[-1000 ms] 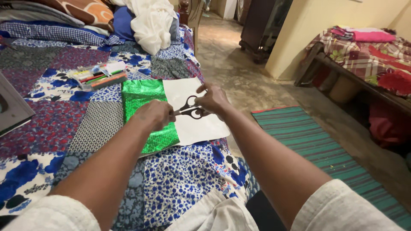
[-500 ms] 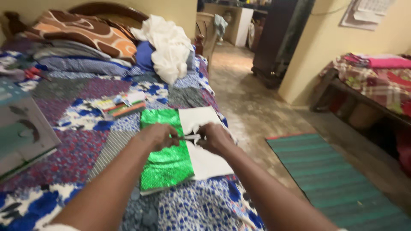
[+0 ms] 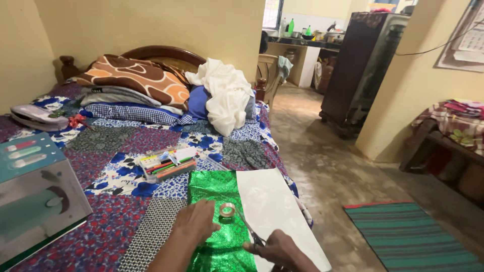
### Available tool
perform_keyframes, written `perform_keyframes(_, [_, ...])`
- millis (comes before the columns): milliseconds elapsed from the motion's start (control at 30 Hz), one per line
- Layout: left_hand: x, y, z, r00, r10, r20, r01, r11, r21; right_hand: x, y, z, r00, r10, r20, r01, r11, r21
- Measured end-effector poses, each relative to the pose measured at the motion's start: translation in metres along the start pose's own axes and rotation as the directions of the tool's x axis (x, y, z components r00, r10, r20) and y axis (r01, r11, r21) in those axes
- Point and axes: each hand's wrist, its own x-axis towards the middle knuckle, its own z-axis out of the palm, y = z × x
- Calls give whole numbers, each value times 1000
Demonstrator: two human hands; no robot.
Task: The person wraps a red rectangular box with green shiny wrapping paper on a bed. They fold the paper over the box, smooth the edges, and secure the folds with clear adhesive tape. The wrapped box remains on the bed at the end of the clip.
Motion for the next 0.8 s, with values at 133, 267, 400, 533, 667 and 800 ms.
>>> perform_keyframes(133, [19, -21, 55, 998, 16, -68, -20, 998, -56, 7, 33, 9, 832, -555, 17, 555, 831, -40])
perform_keyframes(267, [31, -29, 92, 800, 185, -571, -326, 933, -154, 31, 9, 14, 887, -223, 404, -56, 818, 573])
perform_keyframes(400, [62, -17, 90, 988, -116, -97, 79, 943, -322, 60, 1, 19, 984, -141, 107, 54, 814, 578])
perform_keyframes(533, [73, -8, 90, 981, -172, -92, 127, 921, -369, 108, 29, 30, 954, -296, 47, 176, 681, 711])
perform_keyframes(667, [77, -10, 93, 990, -117, -82, 84, 940, -330, 135, 49, 45, 870, -453, -195, 472, 879, 65])
perform_keyframes(800, [78, -11, 91, 991, -122, -50, 102, 952, -287, 120, 40, 49, 417, -438, 796, -729, 361, 581])
